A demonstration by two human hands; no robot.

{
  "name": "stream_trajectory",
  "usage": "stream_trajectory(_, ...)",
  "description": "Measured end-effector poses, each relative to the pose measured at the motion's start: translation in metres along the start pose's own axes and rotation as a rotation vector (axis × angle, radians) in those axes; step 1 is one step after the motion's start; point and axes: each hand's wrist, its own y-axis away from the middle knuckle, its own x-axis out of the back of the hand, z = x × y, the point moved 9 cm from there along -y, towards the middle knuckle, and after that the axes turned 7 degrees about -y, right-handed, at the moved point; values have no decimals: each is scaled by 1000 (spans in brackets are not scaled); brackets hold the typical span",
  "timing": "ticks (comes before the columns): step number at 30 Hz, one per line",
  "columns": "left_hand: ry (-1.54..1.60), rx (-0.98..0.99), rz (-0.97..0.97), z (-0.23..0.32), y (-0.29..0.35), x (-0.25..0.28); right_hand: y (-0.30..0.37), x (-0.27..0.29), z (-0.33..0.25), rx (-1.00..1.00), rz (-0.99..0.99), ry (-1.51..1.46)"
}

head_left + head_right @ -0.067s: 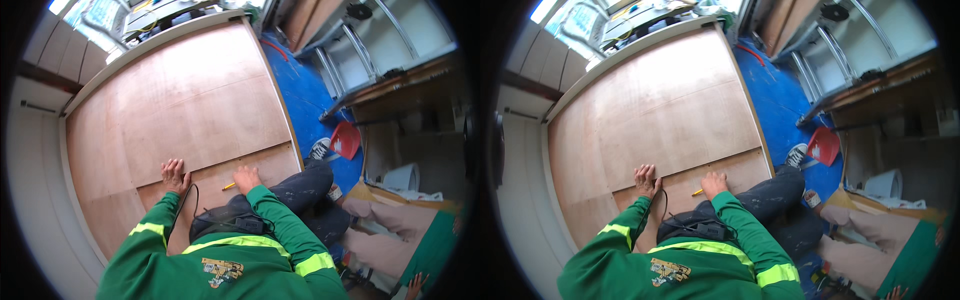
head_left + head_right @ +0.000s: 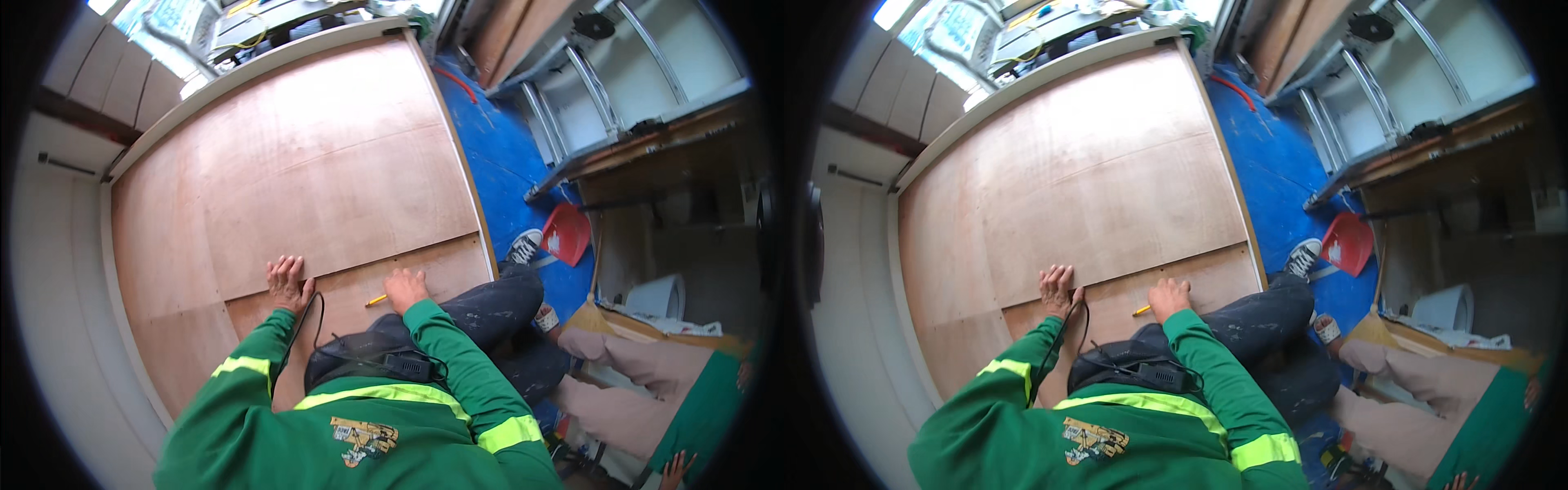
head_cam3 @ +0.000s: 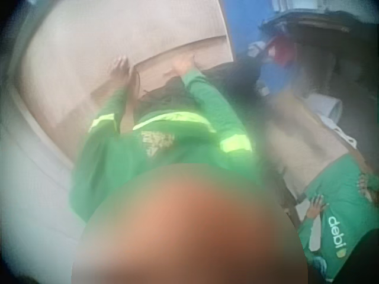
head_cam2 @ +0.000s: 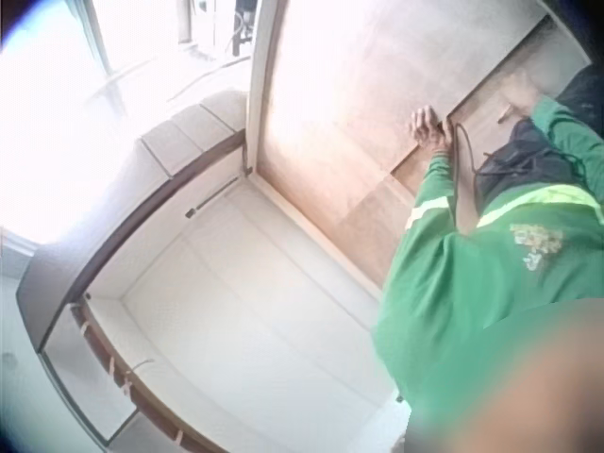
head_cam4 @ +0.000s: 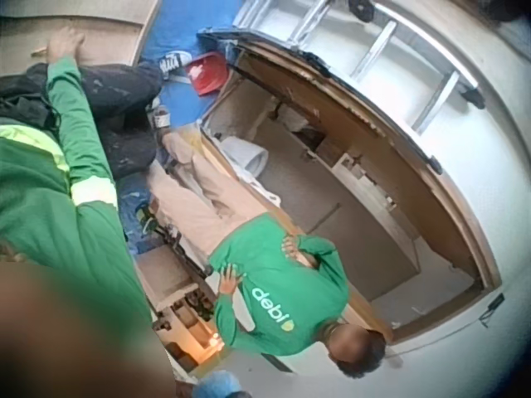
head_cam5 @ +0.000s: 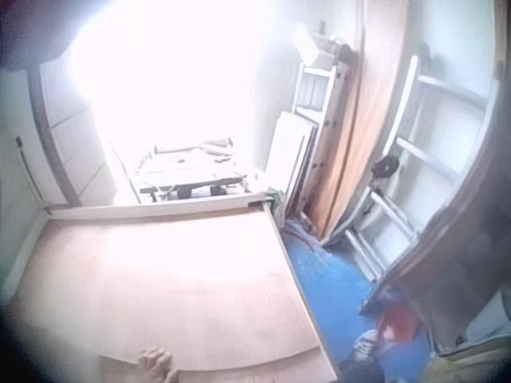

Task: The person assembles wooden furniture components by cutting a board with a hand saw, sanding edges with a sanding block, and marking measurements with a pencil. The person then positions and aligns the cut board onto a larger wooden structure.

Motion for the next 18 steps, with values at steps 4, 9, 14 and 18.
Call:
stream_trajectory(4,43,15,56,10,0,16,-5,34,14,-133,13,66)
stream_trajectory(9,4,-11,10,-6,-14,-1,5,37,33,-176,66,-95)
stream_trajectory(14,74,612,230,-142,19,-10,37,61,48,-269,516,-411)
stream_trajectory(18,-111,1364,-45,-266,78,21,-9,32,119,-338,685,-1482)
